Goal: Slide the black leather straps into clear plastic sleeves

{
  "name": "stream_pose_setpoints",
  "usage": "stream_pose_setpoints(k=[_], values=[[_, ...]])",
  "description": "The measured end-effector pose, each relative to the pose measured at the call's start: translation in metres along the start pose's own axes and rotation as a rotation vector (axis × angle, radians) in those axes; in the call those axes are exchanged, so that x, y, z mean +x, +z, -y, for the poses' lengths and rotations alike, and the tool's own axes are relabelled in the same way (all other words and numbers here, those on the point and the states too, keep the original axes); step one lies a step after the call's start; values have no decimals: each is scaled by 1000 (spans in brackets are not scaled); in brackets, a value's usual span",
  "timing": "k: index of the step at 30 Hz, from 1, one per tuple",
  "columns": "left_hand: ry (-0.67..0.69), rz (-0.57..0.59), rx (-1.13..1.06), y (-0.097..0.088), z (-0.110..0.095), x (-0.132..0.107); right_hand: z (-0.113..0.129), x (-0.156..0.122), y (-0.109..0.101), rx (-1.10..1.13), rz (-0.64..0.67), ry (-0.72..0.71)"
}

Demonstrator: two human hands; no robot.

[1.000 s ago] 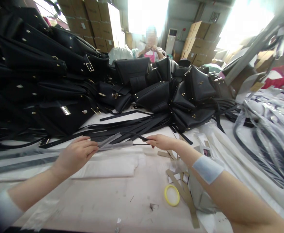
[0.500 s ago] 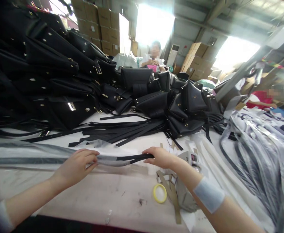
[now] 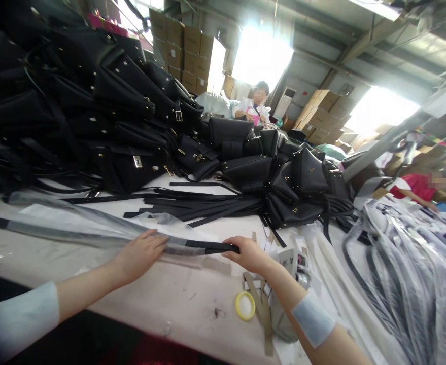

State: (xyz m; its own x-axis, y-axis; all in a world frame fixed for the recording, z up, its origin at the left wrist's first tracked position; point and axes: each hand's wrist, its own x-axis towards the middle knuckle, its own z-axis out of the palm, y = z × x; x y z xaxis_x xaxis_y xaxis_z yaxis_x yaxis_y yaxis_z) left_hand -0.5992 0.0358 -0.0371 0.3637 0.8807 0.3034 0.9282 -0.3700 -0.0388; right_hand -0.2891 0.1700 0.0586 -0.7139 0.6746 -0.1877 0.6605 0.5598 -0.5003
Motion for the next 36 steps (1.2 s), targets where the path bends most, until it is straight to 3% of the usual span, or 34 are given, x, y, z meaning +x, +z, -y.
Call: stream_pose_setpoints(k=[4, 11, 21, 28, 36], values=[[-23, -21, -11, 9, 0, 0, -2, 2, 4, 52, 32, 20], [-119, -48, -286, -1, 3, 20, -12, 12, 6, 201, 83, 33], [-152, -146, -386, -11, -30, 55, 1, 29, 13, 277, 29, 9], [-98, -137, -415, -17, -28, 62, -10, 22, 0, 560, 155, 225], [-111, -98, -409, -19, -32, 58, -11, 11, 1, 136, 219, 155]])
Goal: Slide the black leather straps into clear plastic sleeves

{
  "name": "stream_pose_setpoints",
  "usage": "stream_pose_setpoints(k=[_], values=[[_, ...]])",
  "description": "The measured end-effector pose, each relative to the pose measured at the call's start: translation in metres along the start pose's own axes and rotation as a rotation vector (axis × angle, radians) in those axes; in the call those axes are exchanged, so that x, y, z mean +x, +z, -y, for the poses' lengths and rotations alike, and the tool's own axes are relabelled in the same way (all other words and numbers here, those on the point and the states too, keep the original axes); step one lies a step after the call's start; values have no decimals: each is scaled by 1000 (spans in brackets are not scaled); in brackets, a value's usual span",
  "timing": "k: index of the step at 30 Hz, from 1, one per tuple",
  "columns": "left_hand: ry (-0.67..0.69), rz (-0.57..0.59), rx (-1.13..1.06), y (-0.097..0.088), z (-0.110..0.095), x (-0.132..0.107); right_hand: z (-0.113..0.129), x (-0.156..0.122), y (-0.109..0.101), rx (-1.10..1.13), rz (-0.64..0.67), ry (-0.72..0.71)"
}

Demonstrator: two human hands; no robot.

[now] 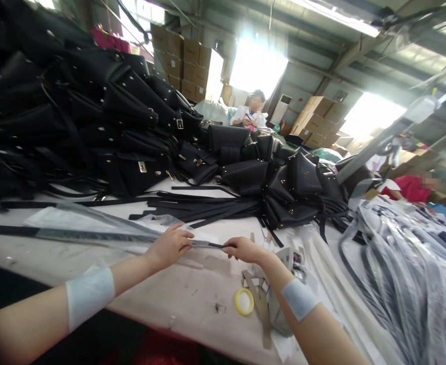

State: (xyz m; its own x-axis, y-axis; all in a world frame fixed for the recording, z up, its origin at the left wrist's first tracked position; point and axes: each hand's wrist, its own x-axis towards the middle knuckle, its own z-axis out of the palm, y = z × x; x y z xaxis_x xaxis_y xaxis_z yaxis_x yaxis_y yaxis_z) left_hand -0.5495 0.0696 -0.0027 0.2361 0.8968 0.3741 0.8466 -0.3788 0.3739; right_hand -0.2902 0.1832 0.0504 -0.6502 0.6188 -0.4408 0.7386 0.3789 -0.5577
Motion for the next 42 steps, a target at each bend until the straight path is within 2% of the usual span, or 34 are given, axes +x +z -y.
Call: stream_pose_setpoints(k=[4, 7, 9, 11, 14, 17, 20, 23, 26, 29, 31, 32, 34, 37, 40, 42], values=[[-73, 21, 53, -1, 0, -6, 4, -1, 7, -121, -25, -19], [-105, 33, 72, 0, -2, -6, 17, 6, 19, -353, -162, -109], [-98, 26, 64, -1, -6, -4, 33, 16, 31, -473, -250, -213], [-86, 1, 50, -5, -11, -2, 55, 26, 41, -541, -261, -273], [-103, -68, 46, -16, -15, -5, 87, 36, 43, -589, -218, -237], [-179, -158, 144, -36, -1, -19, 107, 32, 27, -573, -241, -282], [-281, -218, 309, -66, 32, -47, 108, 11, 1, -570, -385, -382], [-361, -253, 366, -106, 73, -80, 93, -18, -28, -638, -558, -431], [-399, -275, 413, -148, 105, -102, 71, -39, -58, -754, -663, -427], [-422, -342, 456, -179, 117, -102, 49, -45, -85, -855, -681, -350], [-412, -336, 538, -186, 115, -91, 35, -41, -96, -902, -635, -256], [-400, -297, 580, -184, 111, -84, 28, -37, -100, -916, -596, -194], [-365, -137, 605, -168, 102, -70, 14, -28, -101, -925, -502, -31], [-285, 114, 492, -121, 87, -54, -9, -16, -91, -911, -383, 196], [-224, 209, 409, -72, 73, -50, -27, -5, -73, -892, -303, 308], [-208, 226, 383, -51, 67, -52, -32, 3, -61, -870, -262, 324]])
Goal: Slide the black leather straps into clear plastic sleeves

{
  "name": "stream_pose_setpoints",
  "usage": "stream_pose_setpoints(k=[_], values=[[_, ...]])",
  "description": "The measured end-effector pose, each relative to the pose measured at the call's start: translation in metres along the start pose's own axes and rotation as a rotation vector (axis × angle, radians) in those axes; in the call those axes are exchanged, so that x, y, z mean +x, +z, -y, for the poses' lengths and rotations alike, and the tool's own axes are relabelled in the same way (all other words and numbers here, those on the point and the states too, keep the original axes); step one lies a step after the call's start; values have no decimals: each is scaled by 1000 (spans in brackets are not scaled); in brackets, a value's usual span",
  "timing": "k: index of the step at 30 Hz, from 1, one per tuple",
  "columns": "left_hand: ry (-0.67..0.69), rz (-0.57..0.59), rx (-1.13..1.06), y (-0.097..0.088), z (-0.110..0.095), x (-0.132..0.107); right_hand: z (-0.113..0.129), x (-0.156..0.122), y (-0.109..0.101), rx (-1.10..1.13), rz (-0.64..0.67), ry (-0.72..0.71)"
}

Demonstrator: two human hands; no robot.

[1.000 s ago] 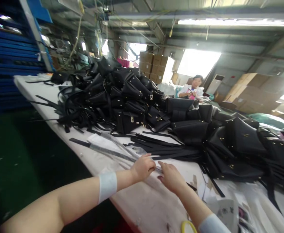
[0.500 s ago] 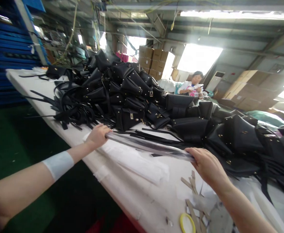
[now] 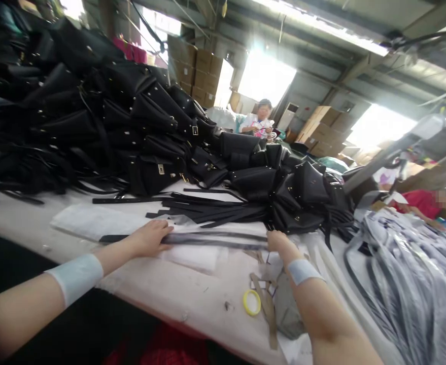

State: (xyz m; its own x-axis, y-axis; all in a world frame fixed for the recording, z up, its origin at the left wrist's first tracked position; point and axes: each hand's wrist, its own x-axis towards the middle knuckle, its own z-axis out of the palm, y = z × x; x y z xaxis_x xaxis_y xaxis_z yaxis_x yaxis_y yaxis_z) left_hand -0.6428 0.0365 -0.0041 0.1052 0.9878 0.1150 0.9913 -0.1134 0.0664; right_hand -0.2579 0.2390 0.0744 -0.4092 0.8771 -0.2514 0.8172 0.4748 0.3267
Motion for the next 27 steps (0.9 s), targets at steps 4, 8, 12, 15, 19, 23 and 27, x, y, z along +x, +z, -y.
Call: stream_pose_setpoints(k=[4, 8, 12, 15, 19, 23, 27], values=[[1, -11, -7, 9, -3, -3, 31, 11, 3, 78, -45, -117], [27, -5, 1, 1, 8, 1, 79, 24, -2, 174, -104, -299], [24, -52, 29, -8, 14, 16, 128, 33, 8, 243, -137, -387], [-17, -54, 30, -10, 19, 22, 155, 35, 23, 277, -179, -350], [-117, -209, -22, -4, 24, -5, 176, 31, 45, 336, -307, -217], [-378, -704, -127, 19, 20, -74, 187, 29, 67, 421, -407, -86], [-471, -690, -81, 41, 13, -138, 190, 31, 80, 493, -434, -35]])
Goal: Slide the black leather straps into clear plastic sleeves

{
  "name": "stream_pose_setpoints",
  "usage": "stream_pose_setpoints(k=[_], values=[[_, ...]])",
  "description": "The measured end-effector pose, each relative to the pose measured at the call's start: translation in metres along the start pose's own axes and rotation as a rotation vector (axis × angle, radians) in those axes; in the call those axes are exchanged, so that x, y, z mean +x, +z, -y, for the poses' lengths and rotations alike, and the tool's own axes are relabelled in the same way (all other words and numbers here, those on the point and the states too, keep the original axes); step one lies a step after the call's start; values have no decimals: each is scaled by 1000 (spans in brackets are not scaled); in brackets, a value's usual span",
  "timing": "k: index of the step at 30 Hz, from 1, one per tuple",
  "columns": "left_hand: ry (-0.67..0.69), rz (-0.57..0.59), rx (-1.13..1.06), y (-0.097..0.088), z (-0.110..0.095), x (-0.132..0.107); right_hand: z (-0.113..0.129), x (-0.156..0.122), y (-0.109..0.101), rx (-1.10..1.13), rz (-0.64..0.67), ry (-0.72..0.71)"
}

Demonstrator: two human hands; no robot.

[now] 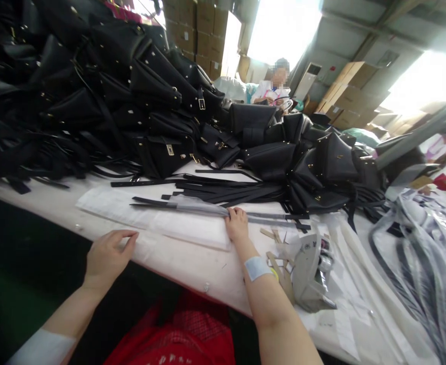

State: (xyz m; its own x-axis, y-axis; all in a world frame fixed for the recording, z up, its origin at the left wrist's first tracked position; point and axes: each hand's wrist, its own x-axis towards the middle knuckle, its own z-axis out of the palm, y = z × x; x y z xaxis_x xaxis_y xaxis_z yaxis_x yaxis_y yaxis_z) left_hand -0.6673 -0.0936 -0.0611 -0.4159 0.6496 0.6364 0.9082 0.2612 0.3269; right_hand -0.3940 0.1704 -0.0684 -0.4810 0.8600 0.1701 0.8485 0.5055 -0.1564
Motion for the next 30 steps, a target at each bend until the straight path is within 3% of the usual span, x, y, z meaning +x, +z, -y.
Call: stream_pose_setpoints(k=[4, 9, 12, 15, 17, 21, 26, 30], values=[[48, 84, 1, -10, -2, -16, -1, 0, -1, 42, 4, 23], [147, 387, -36, -5, -52, 0, 14, -3, -24, 60, -1, 54], [90, 446, 53, -8, -69, 9, 35, -25, -44, 102, -78, 58], [-55, 432, 175, -17, -59, 11, 61, -71, -54, 291, -181, -108], [-155, 468, 236, -23, -44, 7, 76, -106, -52, 404, -177, -220], [-222, 546, 176, -24, -22, -3, 95, -147, -40, 522, -135, -259], [-161, 542, 125, -26, -21, -8, 111, -145, -43, 626, -148, -268], [113, 605, 24, -32, -20, -19, 126, -146, -50, 667, -127, -296]])
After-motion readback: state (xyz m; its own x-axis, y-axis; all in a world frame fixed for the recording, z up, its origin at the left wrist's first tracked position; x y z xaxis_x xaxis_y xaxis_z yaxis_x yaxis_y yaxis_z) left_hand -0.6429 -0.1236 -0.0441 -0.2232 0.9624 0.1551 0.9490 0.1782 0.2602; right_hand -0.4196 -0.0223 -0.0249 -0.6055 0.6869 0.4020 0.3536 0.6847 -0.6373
